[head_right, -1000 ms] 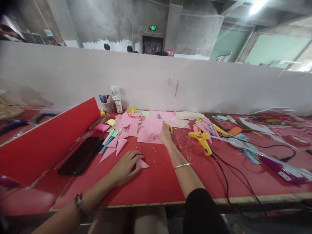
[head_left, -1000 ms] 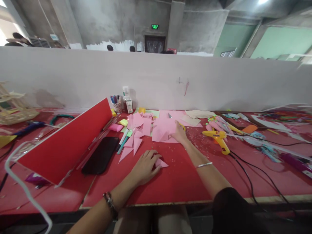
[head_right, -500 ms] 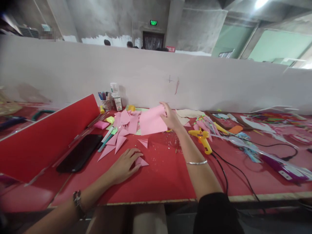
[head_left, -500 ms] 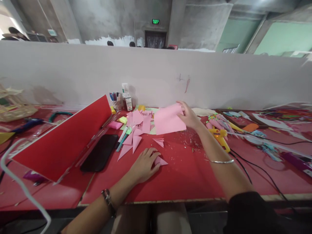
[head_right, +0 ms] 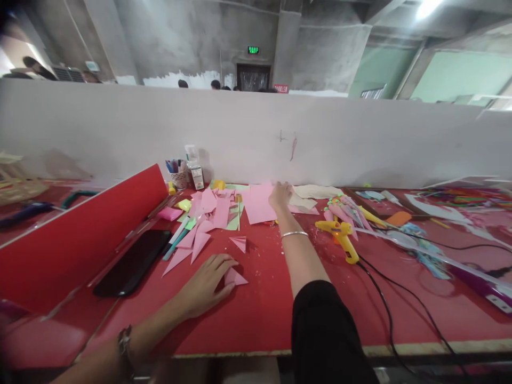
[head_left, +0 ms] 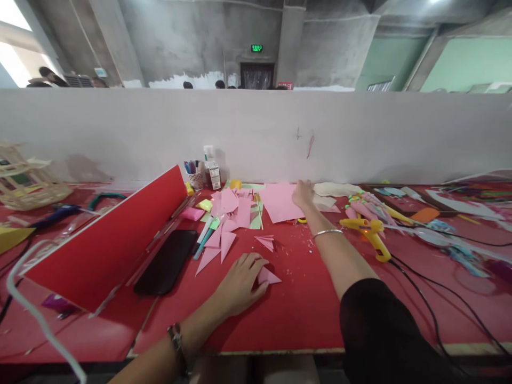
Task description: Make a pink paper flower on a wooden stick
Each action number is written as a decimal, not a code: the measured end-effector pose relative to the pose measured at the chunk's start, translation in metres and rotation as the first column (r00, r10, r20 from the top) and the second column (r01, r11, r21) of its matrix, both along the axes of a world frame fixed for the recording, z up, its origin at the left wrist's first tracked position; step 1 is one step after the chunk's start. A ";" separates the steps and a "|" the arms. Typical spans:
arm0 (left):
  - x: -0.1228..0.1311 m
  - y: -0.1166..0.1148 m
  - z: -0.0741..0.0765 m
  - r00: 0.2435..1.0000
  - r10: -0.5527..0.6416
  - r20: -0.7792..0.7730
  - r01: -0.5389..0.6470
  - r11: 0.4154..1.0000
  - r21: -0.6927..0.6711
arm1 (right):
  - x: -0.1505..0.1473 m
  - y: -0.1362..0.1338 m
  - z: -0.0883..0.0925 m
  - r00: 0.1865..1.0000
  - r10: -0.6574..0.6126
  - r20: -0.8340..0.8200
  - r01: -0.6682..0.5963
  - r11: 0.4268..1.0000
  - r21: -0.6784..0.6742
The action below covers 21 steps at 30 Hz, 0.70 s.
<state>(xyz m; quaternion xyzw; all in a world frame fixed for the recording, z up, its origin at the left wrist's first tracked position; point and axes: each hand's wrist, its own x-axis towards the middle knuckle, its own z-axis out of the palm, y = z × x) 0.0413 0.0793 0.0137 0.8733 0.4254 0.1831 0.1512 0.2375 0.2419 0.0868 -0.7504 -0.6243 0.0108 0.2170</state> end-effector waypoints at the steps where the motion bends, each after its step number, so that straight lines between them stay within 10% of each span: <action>1: 0.000 0.000 0.000 1.000 -0.004 0.007 0.004 1.000 0.004 | -0.010 -0.002 -0.002 0.999 0.039 0.026 -0.038 0.999 -0.022; 11: -0.001 0.001 -0.001 0.997 -0.048 0.066 0.046 0.999 0.029 | -0.084 -0.014 -0.030 0.937 0.330 0.117 -0.245 0.858 -0.452; 21: -0.006 0.009 -0.010 0.951 0.020 0.310 0.030 0.987 -0.156 | -0.034 -0.057 0.011 0.900 0.430 0.068 -0.335 0.785 -0.521</action>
